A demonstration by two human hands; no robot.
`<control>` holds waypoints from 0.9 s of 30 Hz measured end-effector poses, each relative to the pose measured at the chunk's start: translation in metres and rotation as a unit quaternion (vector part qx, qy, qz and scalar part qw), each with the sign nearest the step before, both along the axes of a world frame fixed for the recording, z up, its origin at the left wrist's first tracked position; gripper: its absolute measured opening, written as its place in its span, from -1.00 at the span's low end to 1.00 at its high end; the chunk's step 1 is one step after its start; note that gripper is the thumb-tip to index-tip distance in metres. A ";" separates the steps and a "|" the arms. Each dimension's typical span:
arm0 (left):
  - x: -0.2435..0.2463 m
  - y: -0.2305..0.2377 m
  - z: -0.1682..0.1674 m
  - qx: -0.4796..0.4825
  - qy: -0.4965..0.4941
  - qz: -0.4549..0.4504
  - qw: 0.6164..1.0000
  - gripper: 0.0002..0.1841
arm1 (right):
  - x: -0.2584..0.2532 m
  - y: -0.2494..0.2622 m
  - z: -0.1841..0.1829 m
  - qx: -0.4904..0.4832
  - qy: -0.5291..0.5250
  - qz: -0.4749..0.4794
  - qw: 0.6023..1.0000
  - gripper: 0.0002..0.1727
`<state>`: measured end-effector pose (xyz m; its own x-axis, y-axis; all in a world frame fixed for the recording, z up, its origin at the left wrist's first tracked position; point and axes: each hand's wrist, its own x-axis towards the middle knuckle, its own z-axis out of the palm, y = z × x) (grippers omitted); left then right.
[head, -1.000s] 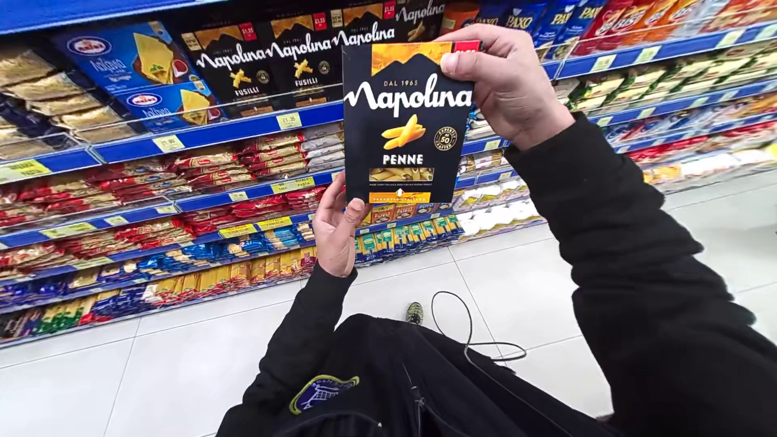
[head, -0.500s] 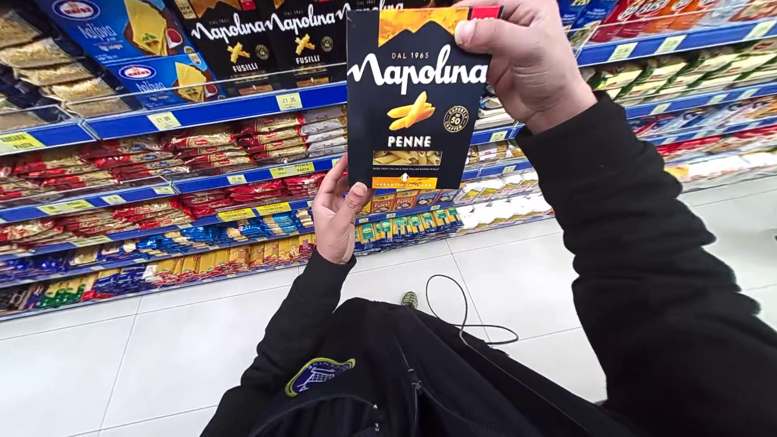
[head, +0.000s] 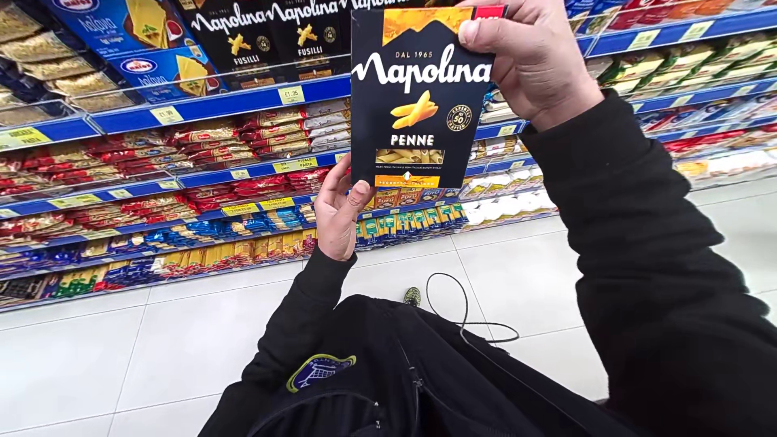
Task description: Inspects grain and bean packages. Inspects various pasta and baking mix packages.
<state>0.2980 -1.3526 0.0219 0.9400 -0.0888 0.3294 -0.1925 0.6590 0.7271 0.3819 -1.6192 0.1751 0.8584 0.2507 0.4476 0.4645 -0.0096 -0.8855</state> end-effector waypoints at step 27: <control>0.012 -0.001 -0.005 -0.008 0.018 -0.031 0.999 -0.38 | 0.005 -0.001 -0.010 -0.016 0.002 -0.023 1.000 -0.76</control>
